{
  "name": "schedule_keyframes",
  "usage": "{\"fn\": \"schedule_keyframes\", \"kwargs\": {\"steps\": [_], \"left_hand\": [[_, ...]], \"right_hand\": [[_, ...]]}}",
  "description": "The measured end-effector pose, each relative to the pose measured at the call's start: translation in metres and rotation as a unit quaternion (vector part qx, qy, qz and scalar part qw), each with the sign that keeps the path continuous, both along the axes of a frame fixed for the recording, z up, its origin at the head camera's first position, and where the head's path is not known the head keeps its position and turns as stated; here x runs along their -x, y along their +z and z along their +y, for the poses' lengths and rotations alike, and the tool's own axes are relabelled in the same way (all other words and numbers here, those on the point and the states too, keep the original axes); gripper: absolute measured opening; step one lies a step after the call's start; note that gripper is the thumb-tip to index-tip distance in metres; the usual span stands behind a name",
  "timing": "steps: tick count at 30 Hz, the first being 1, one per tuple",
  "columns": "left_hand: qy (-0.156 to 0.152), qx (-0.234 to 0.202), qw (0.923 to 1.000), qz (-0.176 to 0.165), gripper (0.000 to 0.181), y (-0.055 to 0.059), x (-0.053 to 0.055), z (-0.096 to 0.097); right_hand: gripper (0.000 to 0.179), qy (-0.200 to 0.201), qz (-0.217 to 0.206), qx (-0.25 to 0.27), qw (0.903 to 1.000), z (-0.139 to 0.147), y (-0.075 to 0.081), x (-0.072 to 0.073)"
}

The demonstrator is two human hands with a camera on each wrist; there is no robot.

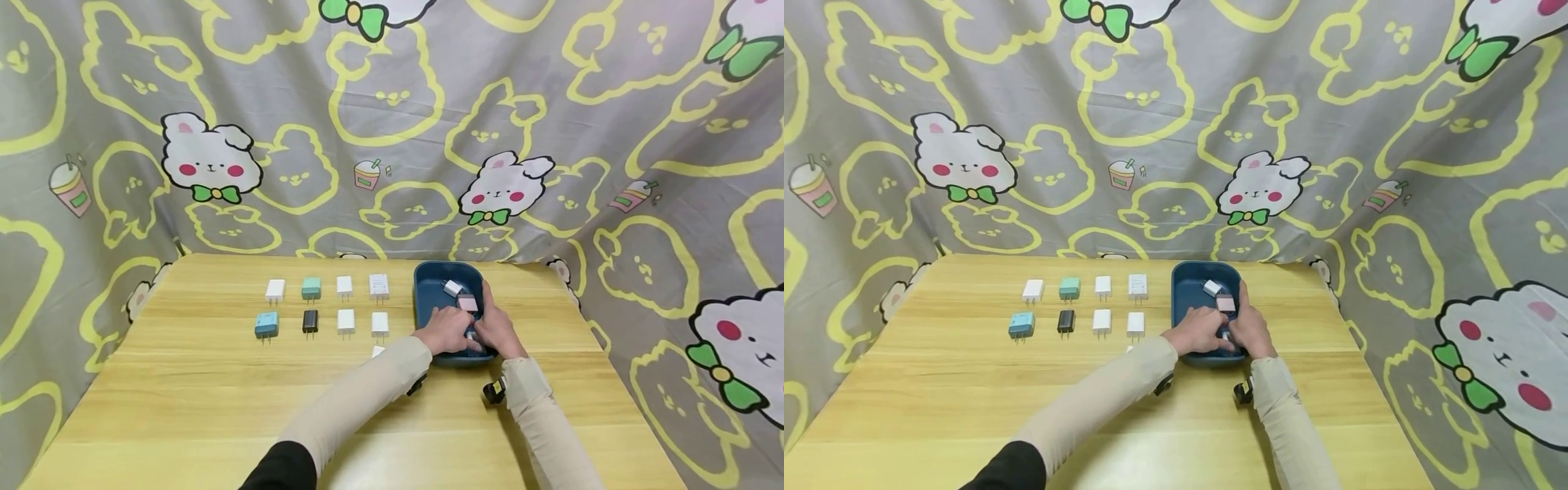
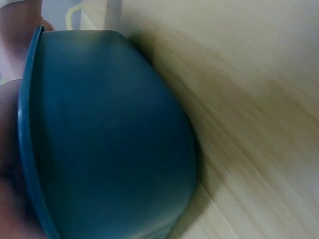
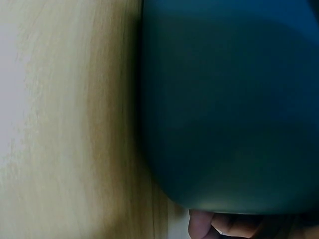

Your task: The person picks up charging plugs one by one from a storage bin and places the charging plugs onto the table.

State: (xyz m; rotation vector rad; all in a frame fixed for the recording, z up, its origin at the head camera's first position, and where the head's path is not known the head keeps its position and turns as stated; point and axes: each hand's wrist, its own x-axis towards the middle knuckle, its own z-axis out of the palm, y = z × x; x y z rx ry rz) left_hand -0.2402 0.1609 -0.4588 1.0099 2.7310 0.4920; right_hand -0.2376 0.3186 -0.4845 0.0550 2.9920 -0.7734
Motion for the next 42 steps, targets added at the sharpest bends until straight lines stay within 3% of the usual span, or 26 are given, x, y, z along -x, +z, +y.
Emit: {"fn": "schedule_keyframes", "kwargs": {"steps": [9,21,31,35,42], "left_hand": [[0.009,0.017,0.9998,0.008,0.033,-0.014,0.001,0.012],[0.031,0.023,0.9993,0.001,0.028,-0.016,0.000,0.017],[0.019,-0.024,0.9995,-0.001,0.039,-0.015,0.001,0.014],[0.021,-0.056,0.9979,-0.025,0.039,-0.014,0.001,0.013],[0.033,-0.110,0.9863,-0.119,0.043,-0.019,0.003,0.009]], "right_hand": [[0.089,0.001,0.003,-0.006,1.0000,-0.003,0.001,-0.001],[0.091,-0.005,0.007,-0.010,0.9999,-0.003,0.002,0.001],[0.094,-0.006,0.002,-0.009,0.9999,-0.003,0.004,-0.002],[0.094,-0.003,0.014,-0.010,0.9998,-0.002,0.003,-0.002],[0.091,-0.004,0.013,-0.012,0.9998,-0.003,0.002,-0.002]]}}
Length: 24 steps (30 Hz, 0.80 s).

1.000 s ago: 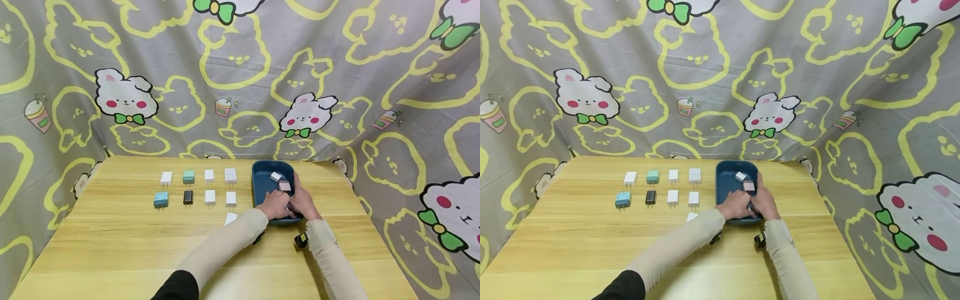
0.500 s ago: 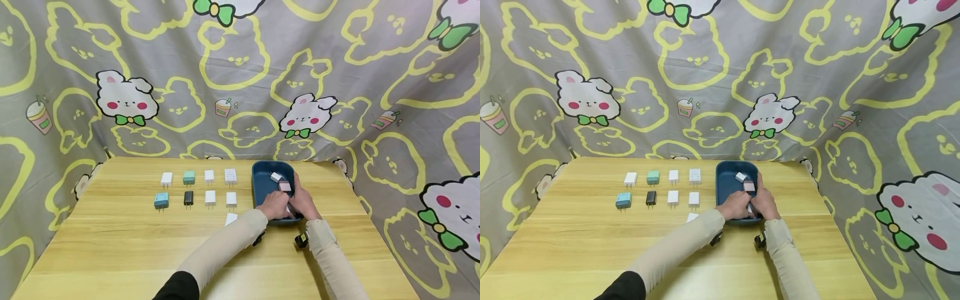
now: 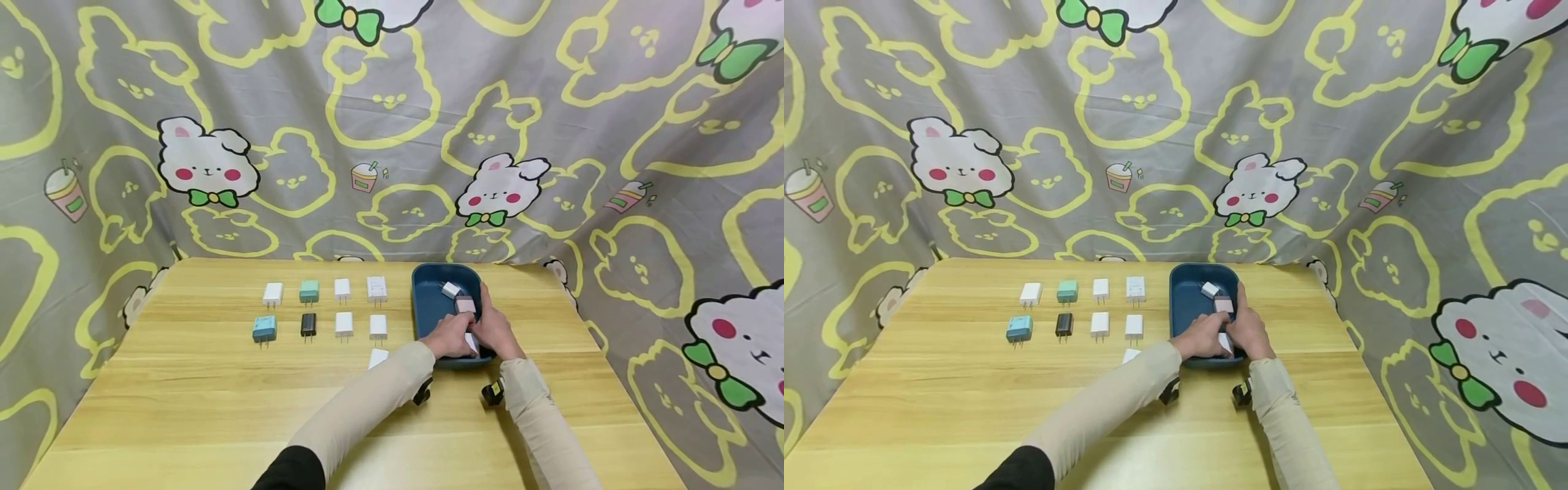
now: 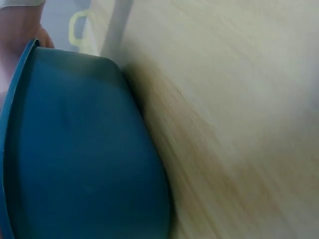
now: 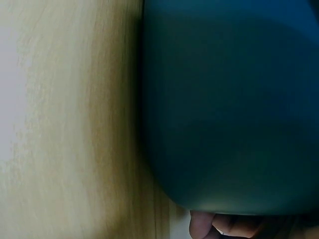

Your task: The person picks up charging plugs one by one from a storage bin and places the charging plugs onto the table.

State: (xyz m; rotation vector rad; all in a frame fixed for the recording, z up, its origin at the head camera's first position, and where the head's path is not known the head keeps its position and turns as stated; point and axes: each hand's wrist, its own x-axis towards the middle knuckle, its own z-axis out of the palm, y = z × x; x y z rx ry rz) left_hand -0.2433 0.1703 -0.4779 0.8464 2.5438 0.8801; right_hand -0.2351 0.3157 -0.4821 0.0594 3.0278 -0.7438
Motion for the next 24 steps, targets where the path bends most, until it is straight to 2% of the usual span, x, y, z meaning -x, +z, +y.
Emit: {"fn": "schedule_keyframes", "kwargs": {"steps": [4,8,15,24], "left_hand": [[0.019,-0.019,0.9996,-0.006,0.043,0.001,0.002,-0.005],[0.041,-0.041,0.9982,-0.017,0.036,0.004,0.004,-0.010],[0.062,-0.047,0.9966,-0.027,0.025,0.003,0.007,-0.015],[0.098,-0.060,0.9926,-0.039,0.022,0.006,0.009,-0.016]], "right_hand": [[0.090,0.003,0.008,-0.003,1.0000,-0.001,0.000,0.000],[0.092,0.002,0.016,-0.003,0.9999,-0.001,0.000,0.000],[0.094,-0.006,-0.003,-0.008,0.9999,0.001,-0.002,0.001],[0.097,-0.009,-0.004,0.002,1.0000,0.001,-0.003,0.002]]}}
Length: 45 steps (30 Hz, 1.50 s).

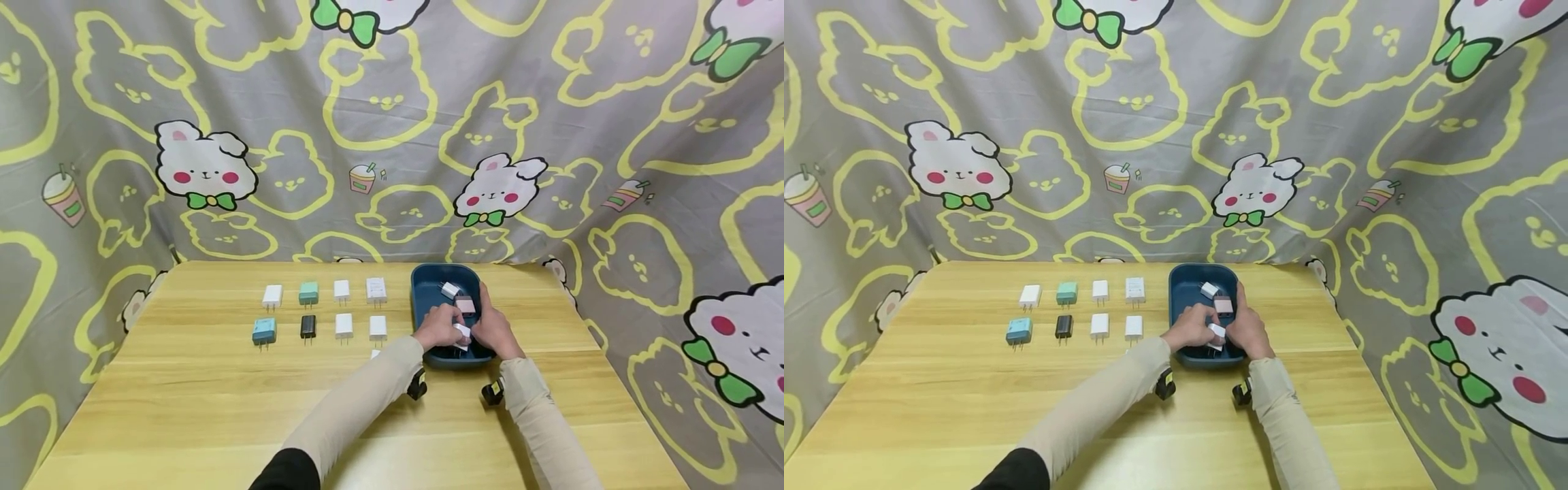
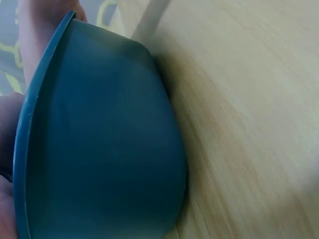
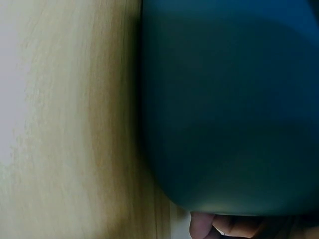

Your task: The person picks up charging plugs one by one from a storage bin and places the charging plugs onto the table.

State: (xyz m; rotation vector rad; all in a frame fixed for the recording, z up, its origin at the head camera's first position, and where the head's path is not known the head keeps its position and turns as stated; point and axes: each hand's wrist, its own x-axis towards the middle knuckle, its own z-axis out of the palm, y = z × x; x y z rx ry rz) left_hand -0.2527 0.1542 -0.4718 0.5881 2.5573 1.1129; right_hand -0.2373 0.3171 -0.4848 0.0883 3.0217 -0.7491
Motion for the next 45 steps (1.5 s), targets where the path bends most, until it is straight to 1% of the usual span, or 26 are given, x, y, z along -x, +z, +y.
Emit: {"fn": "schedule_keyframes", "kwargs": {"steps": [4,8,14,20,24,31,35,38,40,45], "left_hand": [[0.012,-0.017,0.9998,0.003,0.020,0.002,0.000,-0.002],[0.023,-0.028,0.9993,0.011,0.016,0.003,0.000,-0.003],[0.030,-0.045,0.9985,-0.009,0.016,0.007,0.001,-0.005],[0.043,-0.063,0.9970,0.010,0.017,0.012,0.002,-0.009],[0.051,-0.071,0.9961,0.007,0.017,0.012,0.001,-0.010],[0.047,-0.100,0.9938,0.000,0.016,0.013,-0.002,-0.012],[0.046,-0.104,0.9935,-0.001,0.017,0.013,-0.003,-0.012],[0.045,-0.108,0.9931,0.005,0.018,0.014,-0.004,-0.011],[0.044,-0.111,0.9928,0.009,0.019,0.015,-0.004,-0.011],[0.045,-0.119,0.9919,0.003,0.021,0.019,-0.007,-0.012]], "right_hand": [[0.097,-0.001,-0.006,0.003,1.0000,-0.001,0.000,0.001],[0.096,0.000,-0.002,0.002,1.0000,-0.002,0.000,0.001],[0.095,0.002,-0.005,-0.005,1.0000,-0.001,0.000,0.002],[0.093,-0.001,-0.007,-0.007,0.9999,0.001,0.000,0.001],[0.093,0.001,-0.005,-0.007,1.0000,0.002,-0.003,0.001],[0.091,0.000,-0.005,-0.006,1.0000,0.003,-0.006,0.004],[0.091,0.000,-0.015,0.000,0.9999,0.002,-0.006,0.004],[0.091,-0.005,-0.022,0.002,0.9997,0.002,-0.005,0.003],[0.090,-0.004,-0.021,0.003,0.9998,0.002,-0.004,0.003],[0.090,0.000,-0.014,0.000,0.9999,0.002,-0.003,0.003]]}}
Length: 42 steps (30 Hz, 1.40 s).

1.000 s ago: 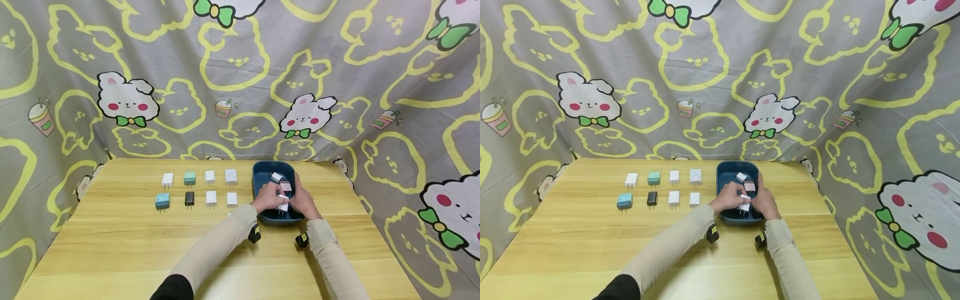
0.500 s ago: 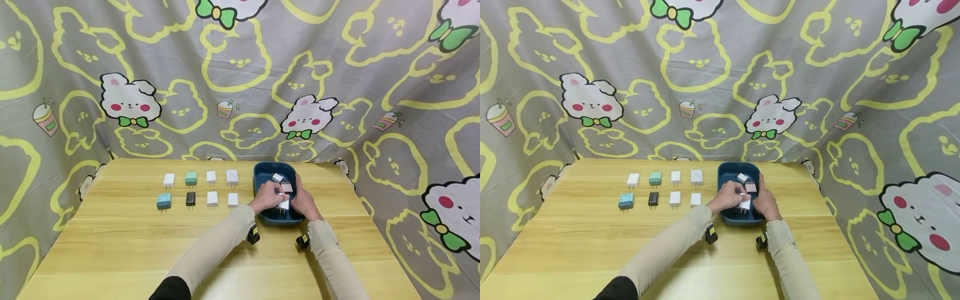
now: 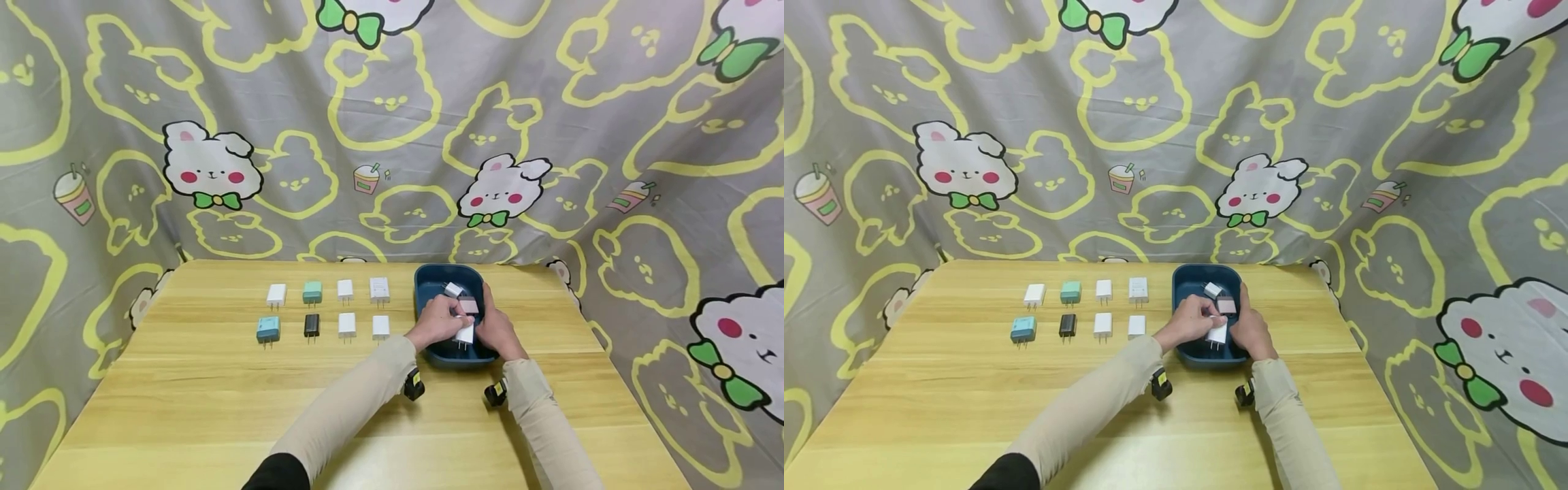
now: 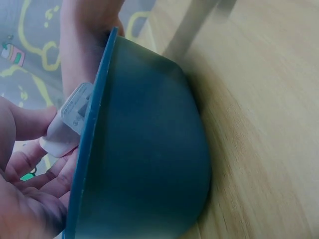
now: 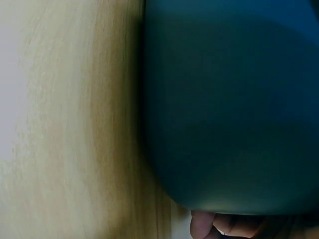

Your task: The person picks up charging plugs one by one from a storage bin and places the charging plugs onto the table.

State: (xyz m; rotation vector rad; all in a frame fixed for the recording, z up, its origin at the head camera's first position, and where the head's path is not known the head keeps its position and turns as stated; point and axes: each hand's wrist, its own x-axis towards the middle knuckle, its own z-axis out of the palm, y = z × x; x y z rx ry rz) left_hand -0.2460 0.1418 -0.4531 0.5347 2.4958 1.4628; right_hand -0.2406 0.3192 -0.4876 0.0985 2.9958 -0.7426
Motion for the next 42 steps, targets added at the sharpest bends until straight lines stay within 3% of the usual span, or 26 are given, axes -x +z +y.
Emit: {"fn": "schedule_keyframes", "kwargs": {"steps": [23,33,42], "left_hand": [[-0.025,-0.068,0.9973,0.004,0.024,0.017,-0.012,-0.028],[-0.030,-0.097,0.9949,0.000,0.029,0.030,-0.016,-0.046],[-0.031,-0.096,0.9949,0.010,0.029,0.027,-0.017,-0.068]], "right_hand": [[0.096,-0.009,-0.011,-0.004,0.9999,-0.002,0.003,-0.004],[0.097,-0.012,-0.018,0.003,0.9998,-0.004,0.007,-0.004],[0.096,-0.011,-0.022,0.002,0.9997,-0.004,0.007,-0.004]]}}
